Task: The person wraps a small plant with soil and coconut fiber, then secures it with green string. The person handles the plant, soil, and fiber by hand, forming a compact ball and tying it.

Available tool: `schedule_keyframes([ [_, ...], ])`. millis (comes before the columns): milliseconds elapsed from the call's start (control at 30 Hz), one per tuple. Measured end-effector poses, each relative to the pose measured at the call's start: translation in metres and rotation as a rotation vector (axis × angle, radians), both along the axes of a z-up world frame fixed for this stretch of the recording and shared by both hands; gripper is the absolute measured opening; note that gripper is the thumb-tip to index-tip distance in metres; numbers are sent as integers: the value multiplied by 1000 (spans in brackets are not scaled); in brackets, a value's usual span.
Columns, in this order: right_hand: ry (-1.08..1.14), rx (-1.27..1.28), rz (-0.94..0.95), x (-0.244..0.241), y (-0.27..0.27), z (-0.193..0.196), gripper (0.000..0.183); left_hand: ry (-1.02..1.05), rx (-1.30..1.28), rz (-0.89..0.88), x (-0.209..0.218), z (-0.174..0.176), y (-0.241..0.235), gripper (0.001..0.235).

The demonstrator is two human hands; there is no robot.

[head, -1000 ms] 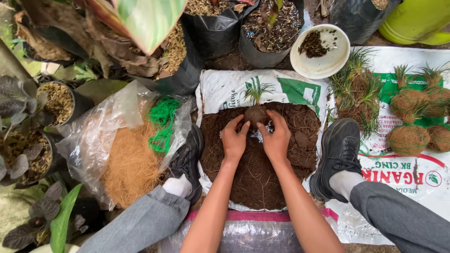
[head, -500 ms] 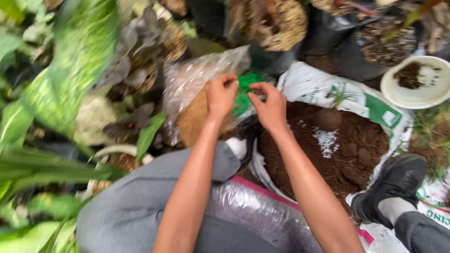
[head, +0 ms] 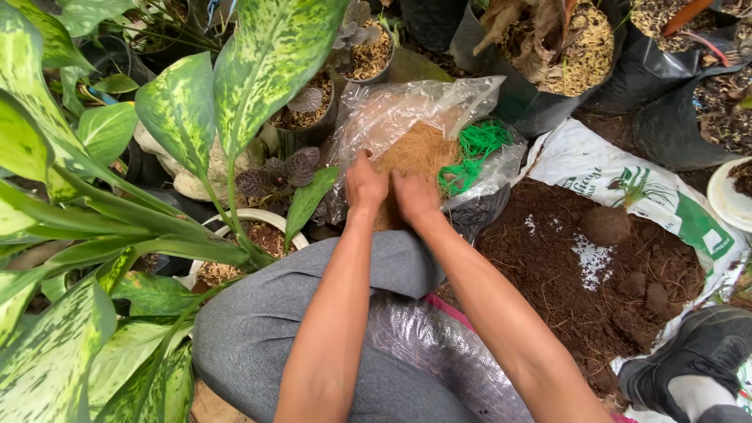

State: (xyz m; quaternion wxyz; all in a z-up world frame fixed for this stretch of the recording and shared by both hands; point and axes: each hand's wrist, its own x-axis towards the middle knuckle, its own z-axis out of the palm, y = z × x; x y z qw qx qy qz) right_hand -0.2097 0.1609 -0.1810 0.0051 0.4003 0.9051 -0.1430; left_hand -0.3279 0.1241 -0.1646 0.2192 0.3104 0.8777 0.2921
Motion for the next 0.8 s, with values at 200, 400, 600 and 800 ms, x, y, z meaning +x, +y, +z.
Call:
schedule_keyframes([
  [200,241,-148,-183,18,24,10,25,-209,117,69,-9,-12,14,45],
  [400,607,-384,-397,18,65,77,34,-517,163,-243,-8,27,16,91],
  [600,798,-545,-541,16,78,115,38,-481,375,-322,-1,55,16,110],
  [800,779,-572,-620,30,69,98,39,-70,15,-296,7,39,4,31],
])
